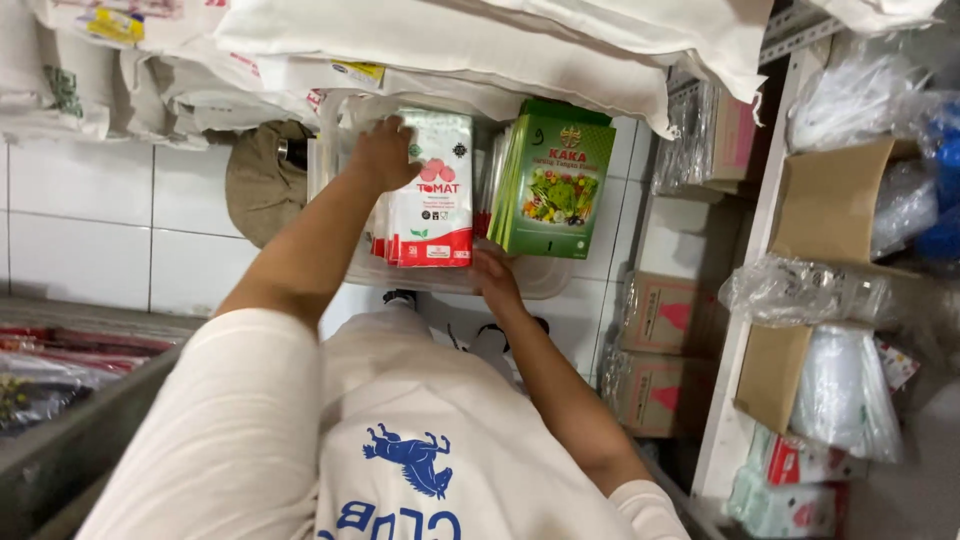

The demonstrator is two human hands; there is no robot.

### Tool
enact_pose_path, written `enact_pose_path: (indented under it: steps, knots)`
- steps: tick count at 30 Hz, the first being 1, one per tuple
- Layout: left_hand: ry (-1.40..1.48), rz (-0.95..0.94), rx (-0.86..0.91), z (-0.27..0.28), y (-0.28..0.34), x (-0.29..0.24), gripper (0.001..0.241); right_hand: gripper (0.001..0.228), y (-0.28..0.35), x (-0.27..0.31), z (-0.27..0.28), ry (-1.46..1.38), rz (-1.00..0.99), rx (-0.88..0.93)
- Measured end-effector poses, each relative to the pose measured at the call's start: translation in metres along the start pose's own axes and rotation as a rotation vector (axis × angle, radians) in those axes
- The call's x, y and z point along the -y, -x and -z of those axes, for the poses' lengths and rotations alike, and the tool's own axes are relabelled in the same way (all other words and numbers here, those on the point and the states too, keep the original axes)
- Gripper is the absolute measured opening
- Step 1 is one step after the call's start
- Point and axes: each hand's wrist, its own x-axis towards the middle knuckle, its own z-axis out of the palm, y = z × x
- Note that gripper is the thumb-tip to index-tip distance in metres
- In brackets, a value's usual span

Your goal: The person repeatedly takes packets of plastic bags from a plastic container and stacks them on a shelf by hand.

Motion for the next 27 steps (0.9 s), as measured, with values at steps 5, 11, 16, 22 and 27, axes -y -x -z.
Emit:
enact_pose_path:
  steps: [5, 11, 16, 22, 27]
  knots:
    - [-0.159, 0.054, 0.112, -0.011, -0.044, 0.000, 0.099, 0.049, -0.013, 0.006, -0.030, 0.088, 0.120, -0.029]
    - [-0.194, 0.042, 0.162, -0.025, -0.040, 0.010, 0.085, 0.039, -0.009, 0.020, -0.036, 0.256, 0.136, -0.220]
    - [0.448, 0.115, 0.172, -0.043, -0.020, 0.060, 0.053, 0.039, 0.002, 0.037, -0.042, 0.061, -0.190, -0.180]
    - [1.423, 0.171, 0.110, -0.016, 0.059, 0.089, 0.040, 0.052, 0.040, 0.075, -0.061, -0.210, -0.056, 0.142]
    - [2.334, -0.113, -0.010, 0.098, 0.155, 0.064, 0.066, 0.060, 0.097, 0.131, -0.060, -0.511, 0.157, 0.479]
